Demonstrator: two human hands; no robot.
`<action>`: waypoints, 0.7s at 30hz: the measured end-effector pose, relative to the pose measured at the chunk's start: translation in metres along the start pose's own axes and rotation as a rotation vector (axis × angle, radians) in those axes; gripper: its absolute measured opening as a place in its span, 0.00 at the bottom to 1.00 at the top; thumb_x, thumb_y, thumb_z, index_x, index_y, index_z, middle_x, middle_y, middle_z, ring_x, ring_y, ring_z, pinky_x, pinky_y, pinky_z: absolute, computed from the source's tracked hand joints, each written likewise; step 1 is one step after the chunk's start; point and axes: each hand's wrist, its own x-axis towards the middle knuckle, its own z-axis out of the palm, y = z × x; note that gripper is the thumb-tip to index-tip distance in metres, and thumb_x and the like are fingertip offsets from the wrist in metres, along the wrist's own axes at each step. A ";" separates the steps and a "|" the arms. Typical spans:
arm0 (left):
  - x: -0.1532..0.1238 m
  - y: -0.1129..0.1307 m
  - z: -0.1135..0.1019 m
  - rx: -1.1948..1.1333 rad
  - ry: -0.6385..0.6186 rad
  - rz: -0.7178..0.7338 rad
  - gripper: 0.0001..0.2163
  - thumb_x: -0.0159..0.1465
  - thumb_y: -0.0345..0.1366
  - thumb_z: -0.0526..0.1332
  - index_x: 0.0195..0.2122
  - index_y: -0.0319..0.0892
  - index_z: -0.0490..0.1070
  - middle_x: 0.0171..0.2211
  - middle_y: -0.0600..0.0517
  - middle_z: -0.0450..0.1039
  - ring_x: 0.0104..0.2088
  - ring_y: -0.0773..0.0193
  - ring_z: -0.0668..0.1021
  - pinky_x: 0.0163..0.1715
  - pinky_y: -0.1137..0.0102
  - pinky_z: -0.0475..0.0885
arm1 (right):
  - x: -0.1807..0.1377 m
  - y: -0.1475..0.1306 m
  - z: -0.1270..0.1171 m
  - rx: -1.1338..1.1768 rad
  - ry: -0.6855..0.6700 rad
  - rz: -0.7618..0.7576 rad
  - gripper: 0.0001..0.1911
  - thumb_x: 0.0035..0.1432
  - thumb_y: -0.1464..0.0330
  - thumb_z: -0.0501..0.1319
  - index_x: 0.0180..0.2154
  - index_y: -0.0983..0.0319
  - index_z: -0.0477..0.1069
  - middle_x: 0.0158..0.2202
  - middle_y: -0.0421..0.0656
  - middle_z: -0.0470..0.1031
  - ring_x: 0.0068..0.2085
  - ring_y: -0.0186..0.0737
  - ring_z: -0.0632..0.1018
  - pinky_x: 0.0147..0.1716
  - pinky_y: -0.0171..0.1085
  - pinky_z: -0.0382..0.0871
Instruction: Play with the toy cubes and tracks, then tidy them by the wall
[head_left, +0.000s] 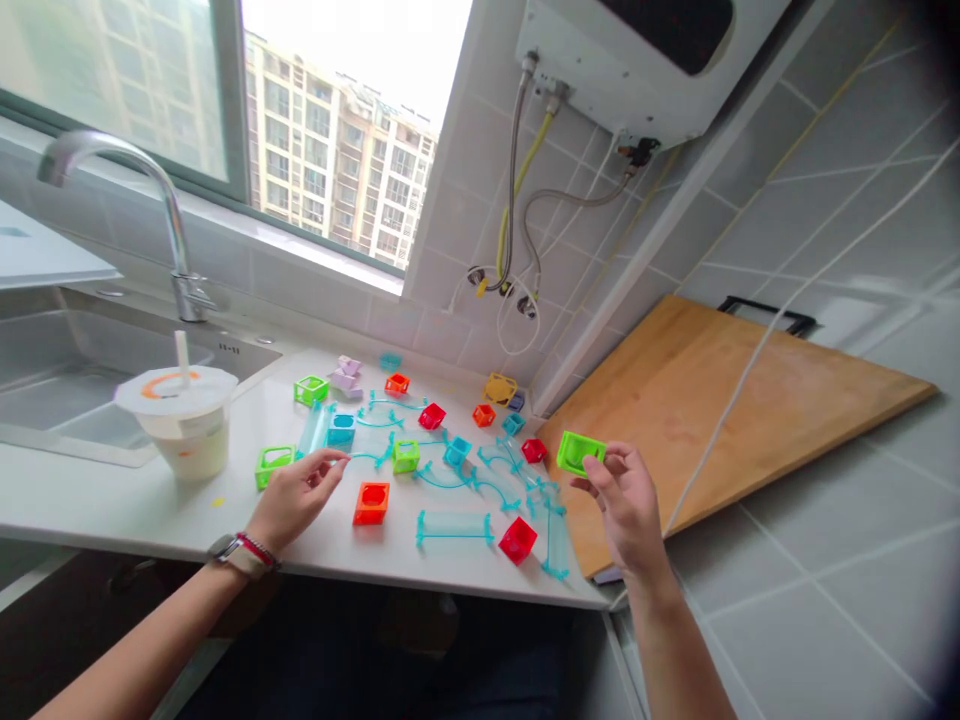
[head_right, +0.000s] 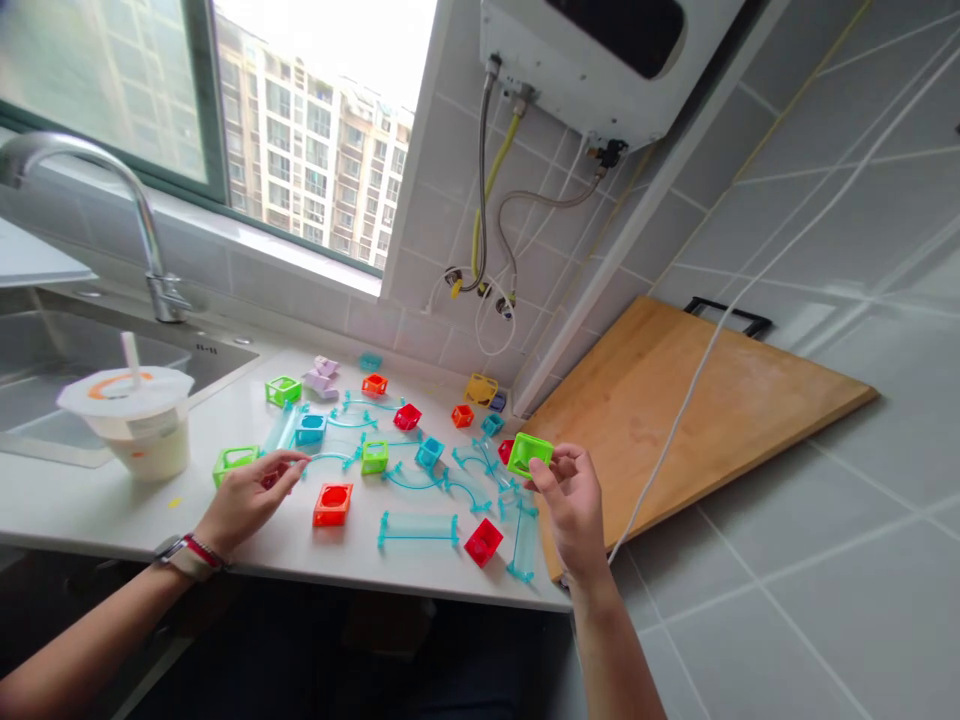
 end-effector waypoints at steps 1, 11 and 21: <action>-0.002 -0.004 0.001 -0.004 -0.011 -0.015 0.18 0.67 0.51 0.57 0.41 0.42 0.78 0.20 0.57 0.70 0.21 0.65 0.70 0.24 0.72 0.66 | 0.014 -0.001 0.007 -0.009 -0.025 -0.006 0.24 0.52 0.59 0.75 0.45 0.56 0.67 0.38 0.39 0.77 0.37 0.39 0.81 0.34 0.36 0.79; -0.009 -0.011 0.006 0.005 -0.198 0.020 0.15 0.67 0.48 0.57 0.41 0.47 0.81 0.23 0.55 0.77 0.20 0.64 0.75 0.22 0.74 0.70 | 0.180 0.099 0.133 -0.690 -0.335 -0.076 0.21 0.59 0.56 0.64 0.50 0.59 0.69 0.46 0.46 0.80 0.45 0.44 0.81 0.43 0.39 0.76; -0.024 -0.038 0.017 0.030 -0.185 0.028 0.14 0.67 0.48 0.57 0.43 0.54 0.82 0.28 0.52 0.82 0.21 0.61 0.78 0.23 0.74 0.77 | 0.255 0.237 0.241 -1.093 -0.510 0.084 0.24 0.53 0.55 0.70 0.47 0.62 0.76 0.47 0.52 0.82 0.49 0.53 0.80 0.49 0.44 0.72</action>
